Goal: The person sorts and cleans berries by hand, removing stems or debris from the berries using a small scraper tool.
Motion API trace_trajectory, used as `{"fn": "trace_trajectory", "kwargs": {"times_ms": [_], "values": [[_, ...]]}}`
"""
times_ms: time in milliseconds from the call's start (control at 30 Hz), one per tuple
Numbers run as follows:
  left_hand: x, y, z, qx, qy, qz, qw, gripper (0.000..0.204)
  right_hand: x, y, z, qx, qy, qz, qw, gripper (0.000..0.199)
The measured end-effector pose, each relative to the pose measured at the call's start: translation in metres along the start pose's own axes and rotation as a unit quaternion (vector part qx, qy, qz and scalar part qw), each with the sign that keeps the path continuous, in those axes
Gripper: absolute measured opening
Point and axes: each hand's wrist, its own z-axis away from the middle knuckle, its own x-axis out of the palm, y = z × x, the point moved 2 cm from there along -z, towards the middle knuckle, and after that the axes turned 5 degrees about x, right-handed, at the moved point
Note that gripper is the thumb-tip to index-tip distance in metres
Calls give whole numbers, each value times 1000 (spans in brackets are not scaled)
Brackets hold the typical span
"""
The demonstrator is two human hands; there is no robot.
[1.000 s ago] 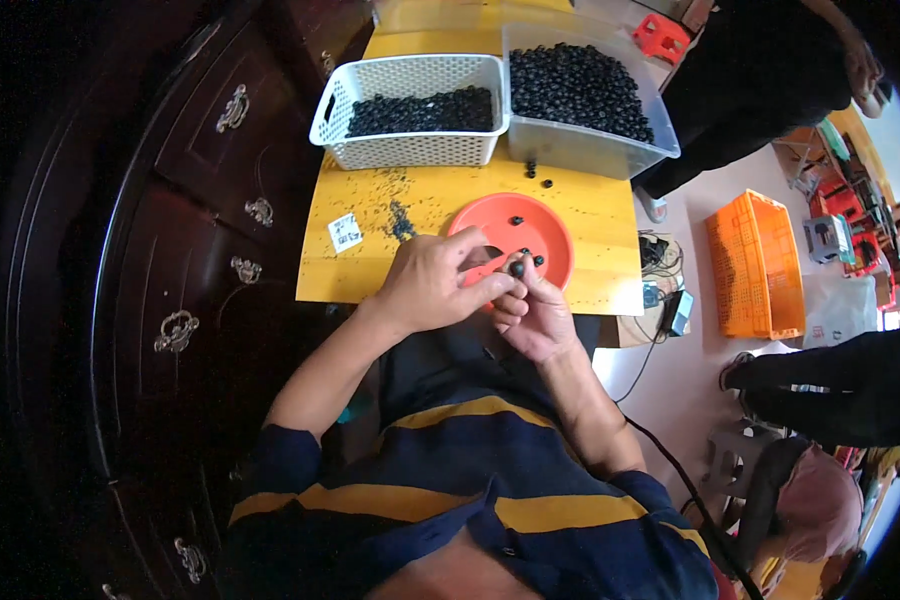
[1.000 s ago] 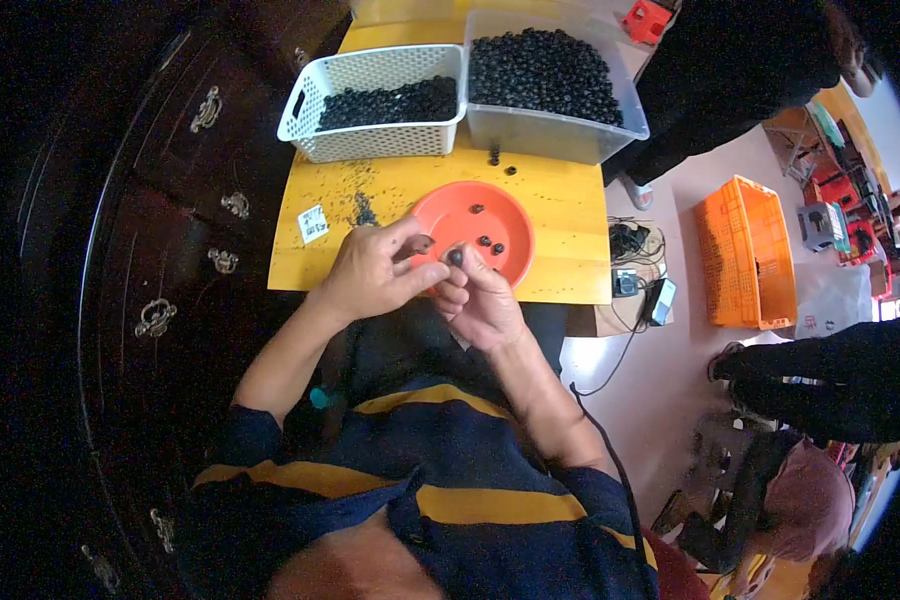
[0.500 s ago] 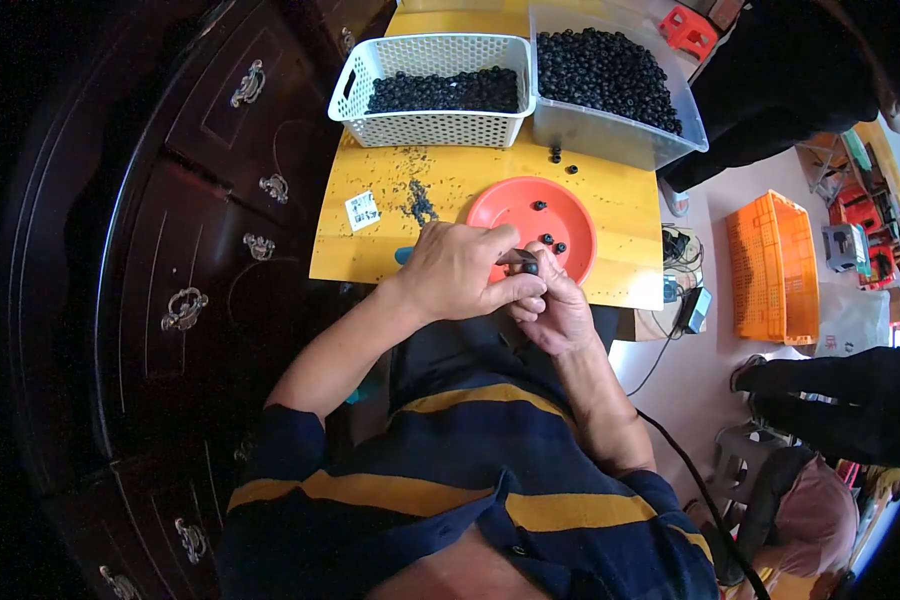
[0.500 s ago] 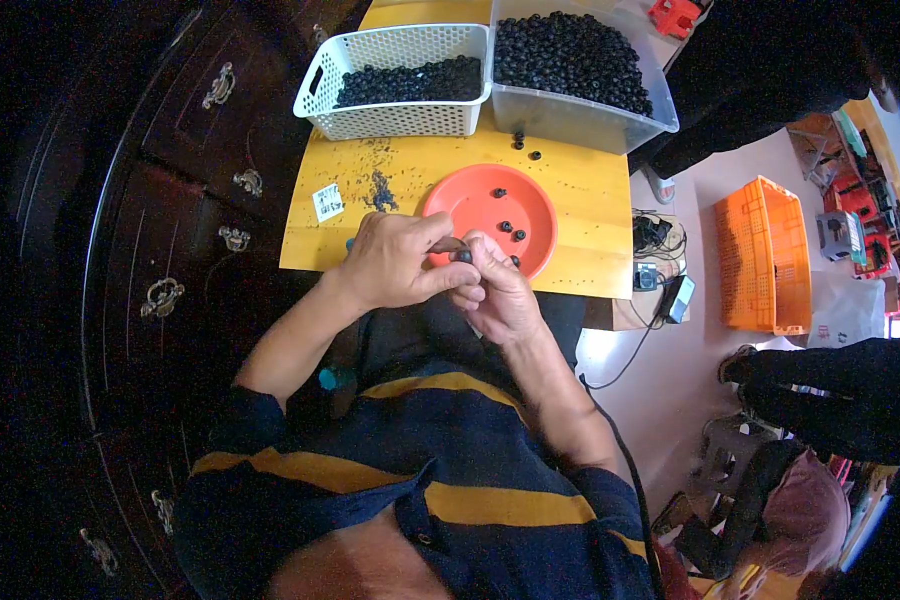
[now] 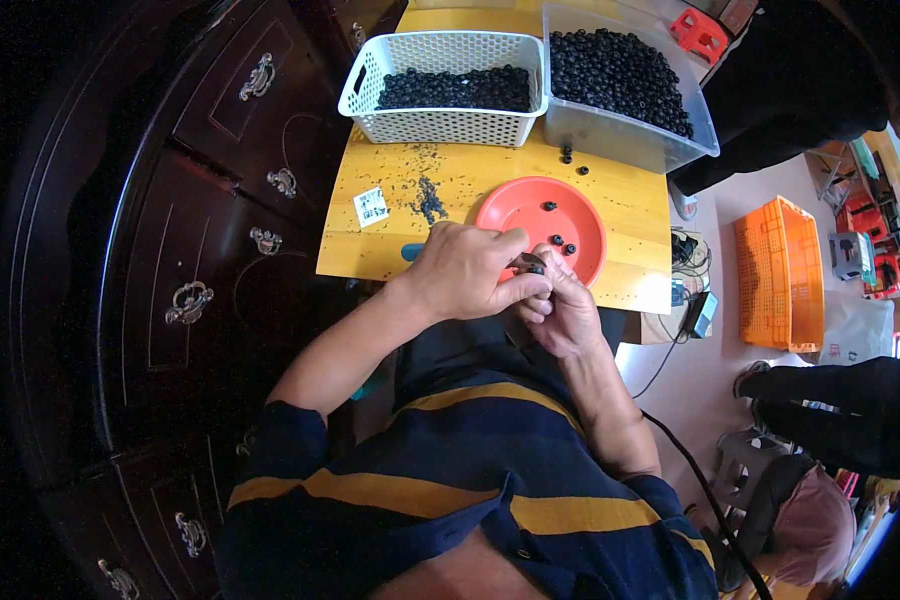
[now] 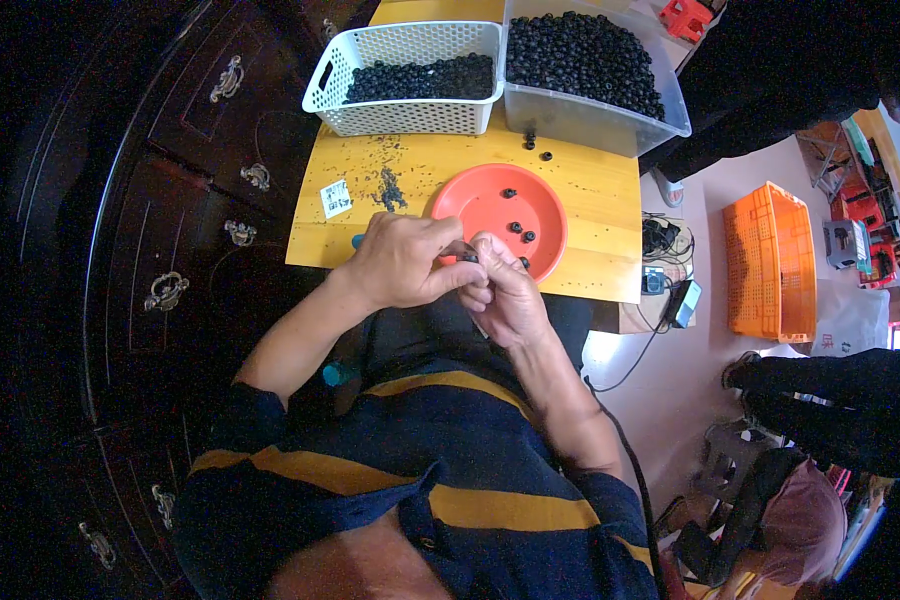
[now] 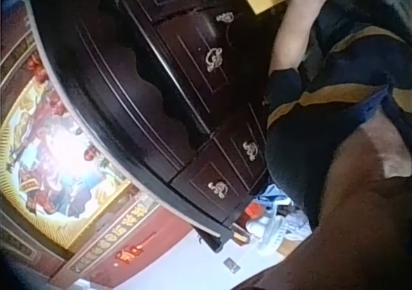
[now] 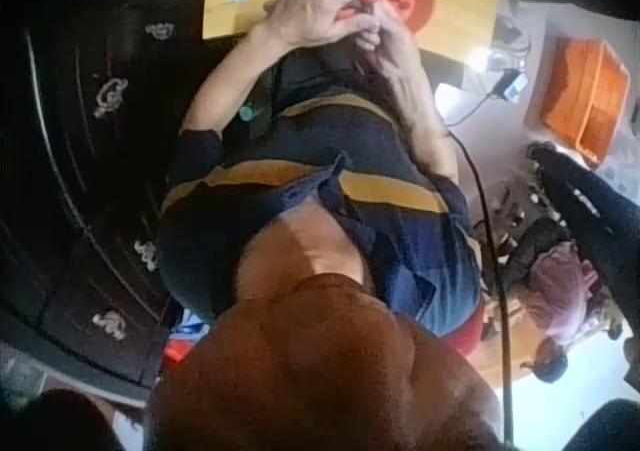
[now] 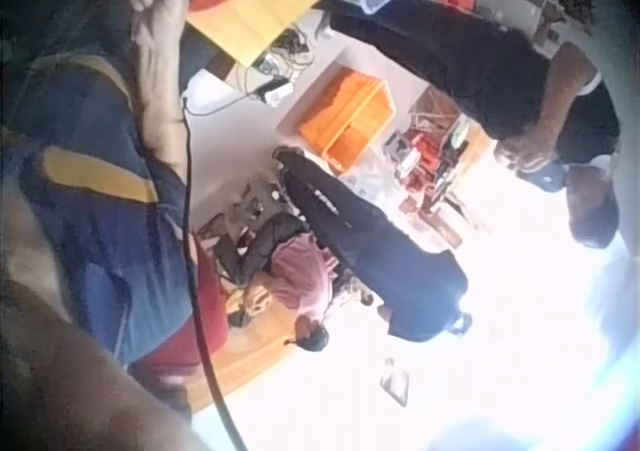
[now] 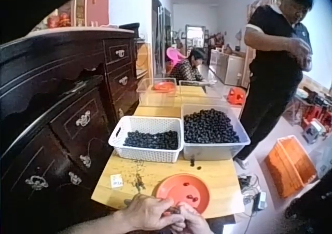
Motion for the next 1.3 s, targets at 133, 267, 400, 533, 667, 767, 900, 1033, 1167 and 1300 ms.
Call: {"fn": "trace_trajectory", "kwargs": {"times_ms": [133,267,400,533,667,767,900,1033,1167,1300], "values": [[9,-6,3,-3,-5,-11,1000,46,-4,3,0,-2,8,-5,1000,17],[12,-7,4,7,-4,-1,1000,42,-4,3,0,1,50,-7,999,18],[13,-8,3,8,-3,-12,1000,42,1,1,-1,5,74,-8,997,19],[5,-9,0,14,32,2,999,45,5,3,0,-1,76,-15,997,19],[1,-5,-2,15,44,-4,999,49,-3,6,-2,-5,32,-49,998,14],[1,-5,-2,13,36,-12,999,49,-5,6,-3,-5,31,-51,998,13],[1,-4,-4,10,27,-16,999,48,-7,6,-3,-8,21,-58,998,13],[3,-5,-3,9,18,-11,1000,48,1,4,-3,-11,34,-38,999,14],[4,-4,-1,-5,3,-14,1000,47,3,2,-2,-9,60,-4,998,21],[8,-8,1,10,23,-21,999,50,7,4,0,-12,72,12,997,21]]}}
